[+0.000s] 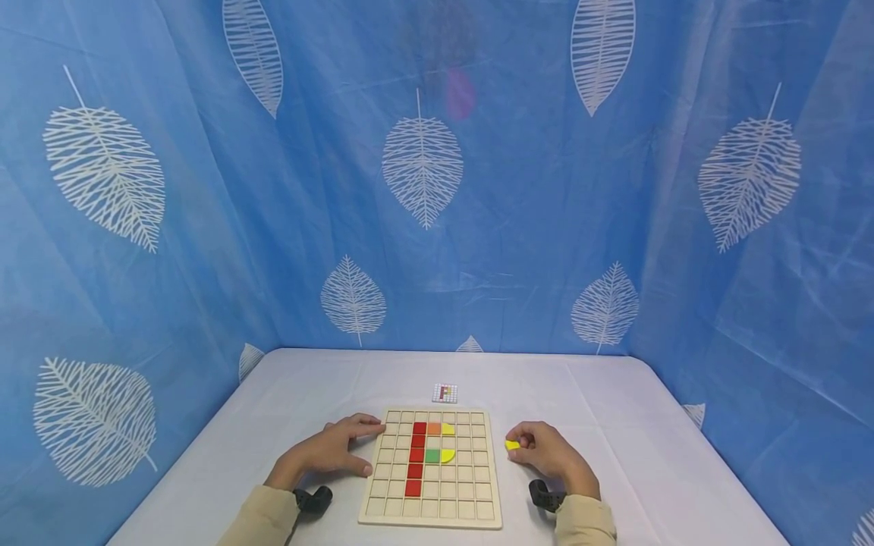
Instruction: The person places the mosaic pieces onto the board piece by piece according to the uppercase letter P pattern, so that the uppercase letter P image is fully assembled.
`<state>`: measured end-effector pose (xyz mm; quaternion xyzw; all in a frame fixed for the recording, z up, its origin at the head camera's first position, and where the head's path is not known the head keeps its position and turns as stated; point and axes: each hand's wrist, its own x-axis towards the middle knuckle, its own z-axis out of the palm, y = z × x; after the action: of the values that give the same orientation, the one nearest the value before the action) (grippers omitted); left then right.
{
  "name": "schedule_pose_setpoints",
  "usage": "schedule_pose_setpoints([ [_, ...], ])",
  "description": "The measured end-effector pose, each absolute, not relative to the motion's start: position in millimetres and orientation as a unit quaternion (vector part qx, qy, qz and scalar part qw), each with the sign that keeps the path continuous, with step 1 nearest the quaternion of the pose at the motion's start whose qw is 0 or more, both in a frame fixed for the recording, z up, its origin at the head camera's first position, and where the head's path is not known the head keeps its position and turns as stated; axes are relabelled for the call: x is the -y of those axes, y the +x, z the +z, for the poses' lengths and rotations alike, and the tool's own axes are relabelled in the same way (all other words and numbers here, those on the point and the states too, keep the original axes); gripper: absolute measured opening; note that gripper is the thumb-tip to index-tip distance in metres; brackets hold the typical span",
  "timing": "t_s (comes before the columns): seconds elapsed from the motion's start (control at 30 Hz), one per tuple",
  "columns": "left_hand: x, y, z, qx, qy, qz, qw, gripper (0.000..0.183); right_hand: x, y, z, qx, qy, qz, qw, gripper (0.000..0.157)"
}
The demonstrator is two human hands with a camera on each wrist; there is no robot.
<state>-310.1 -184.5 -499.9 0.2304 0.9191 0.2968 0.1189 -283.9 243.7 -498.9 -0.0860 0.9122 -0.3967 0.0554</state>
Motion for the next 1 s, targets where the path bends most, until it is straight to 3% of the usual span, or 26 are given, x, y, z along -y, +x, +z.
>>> schedule_pose_setpoints([
  [0.67, 186, -311, -502, -0.915, 0.234, 0.303, 0.122, 0.079, -241, -291, -500, -0.898, -0.089, -0.429, 0.048, 0.026],
  [1.0, 187, -313, -504, -0.919, 0.222, 0.304, 0.120, 0.082, -235, -292, -489, -0.888, -0.098, -0.448, -0.025, 0.028],
])
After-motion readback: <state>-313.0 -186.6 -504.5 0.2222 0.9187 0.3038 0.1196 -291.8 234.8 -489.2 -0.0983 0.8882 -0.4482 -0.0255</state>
